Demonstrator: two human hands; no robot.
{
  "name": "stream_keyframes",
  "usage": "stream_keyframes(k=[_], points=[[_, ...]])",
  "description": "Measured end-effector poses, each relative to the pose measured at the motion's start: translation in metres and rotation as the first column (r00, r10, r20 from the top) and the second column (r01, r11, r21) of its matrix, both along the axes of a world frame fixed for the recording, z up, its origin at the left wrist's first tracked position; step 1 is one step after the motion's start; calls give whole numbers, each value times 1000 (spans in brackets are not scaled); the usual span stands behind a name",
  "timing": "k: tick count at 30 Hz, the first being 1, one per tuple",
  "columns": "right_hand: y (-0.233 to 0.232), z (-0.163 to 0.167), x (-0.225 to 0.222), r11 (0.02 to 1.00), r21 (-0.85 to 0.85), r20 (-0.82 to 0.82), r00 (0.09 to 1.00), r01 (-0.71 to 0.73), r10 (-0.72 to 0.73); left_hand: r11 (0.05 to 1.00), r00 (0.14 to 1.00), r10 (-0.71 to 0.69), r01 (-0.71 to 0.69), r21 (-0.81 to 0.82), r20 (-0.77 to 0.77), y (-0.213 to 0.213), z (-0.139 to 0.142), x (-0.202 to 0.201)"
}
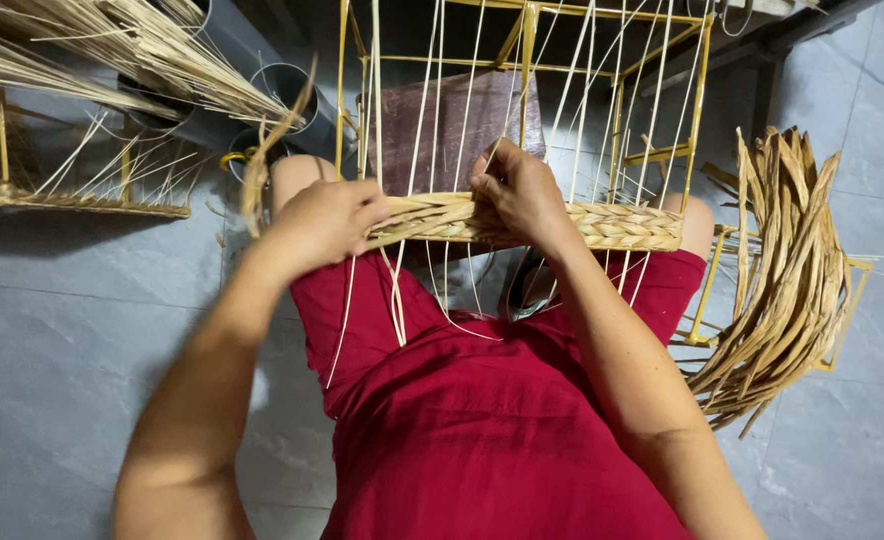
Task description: The person sits on the floor with a rectangular frame across their lap and weaves wide palm-leaf strips in and out of vertical spokes, building a braided band along the frame edge. They reach to a container of strips to pull new material, tuck and tighten the weave by hand, and near the end use a small knife to trim a strip end.
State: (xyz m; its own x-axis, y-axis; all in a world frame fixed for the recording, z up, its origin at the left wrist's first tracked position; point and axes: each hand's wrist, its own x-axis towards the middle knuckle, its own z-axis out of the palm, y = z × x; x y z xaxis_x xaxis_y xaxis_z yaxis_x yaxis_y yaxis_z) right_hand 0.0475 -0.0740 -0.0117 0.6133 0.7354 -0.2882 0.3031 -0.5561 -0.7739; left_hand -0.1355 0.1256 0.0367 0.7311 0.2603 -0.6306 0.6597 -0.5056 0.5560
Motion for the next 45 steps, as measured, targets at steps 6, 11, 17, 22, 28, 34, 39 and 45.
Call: stream_keyframes(k=[6, 11, 17, 22, 28, 34, 39, 45], points=[[2, -2, 2, 999, -52, 70, 998, -1, 4, 818, 832, -228, -118, 563, 506, 15, 9, -13], [3, 1, 4, 999, 36, -12, 1000, 1, 0, 930, 594, -337, 91, 355, 731, -26, -8, 15], [-10, 21, 6, 964, -11, -92, 959, 267, -267, 857, 691, -415, 80, 509, 591, -42, -37, 34], [-3, 21, -6, 959, 199, 159, 972, -203, 173, 838, 661, -483, 158, 523, 574, -22, -27, 38], [12, 7, -12, 986, -17, 76, 983, -165, 166, 830, 423, -482, -60, 555, 767, -10, 13, 24], [12, -2, -15, 991, 18, 213, 968, -136, 129, 954, 724, -223, 24, 299, 653, -30, -22, 46], [9, -7, -13, 995, 44, 92, 993, -85, 80, 894, 976, 189, -123, -430, 113, -9, -60, 89], [3, -14, 0, 983, 158, -64, 993, -91, 102, 936, 869, 334, -259, -240, 365, -3, -61, 106]])
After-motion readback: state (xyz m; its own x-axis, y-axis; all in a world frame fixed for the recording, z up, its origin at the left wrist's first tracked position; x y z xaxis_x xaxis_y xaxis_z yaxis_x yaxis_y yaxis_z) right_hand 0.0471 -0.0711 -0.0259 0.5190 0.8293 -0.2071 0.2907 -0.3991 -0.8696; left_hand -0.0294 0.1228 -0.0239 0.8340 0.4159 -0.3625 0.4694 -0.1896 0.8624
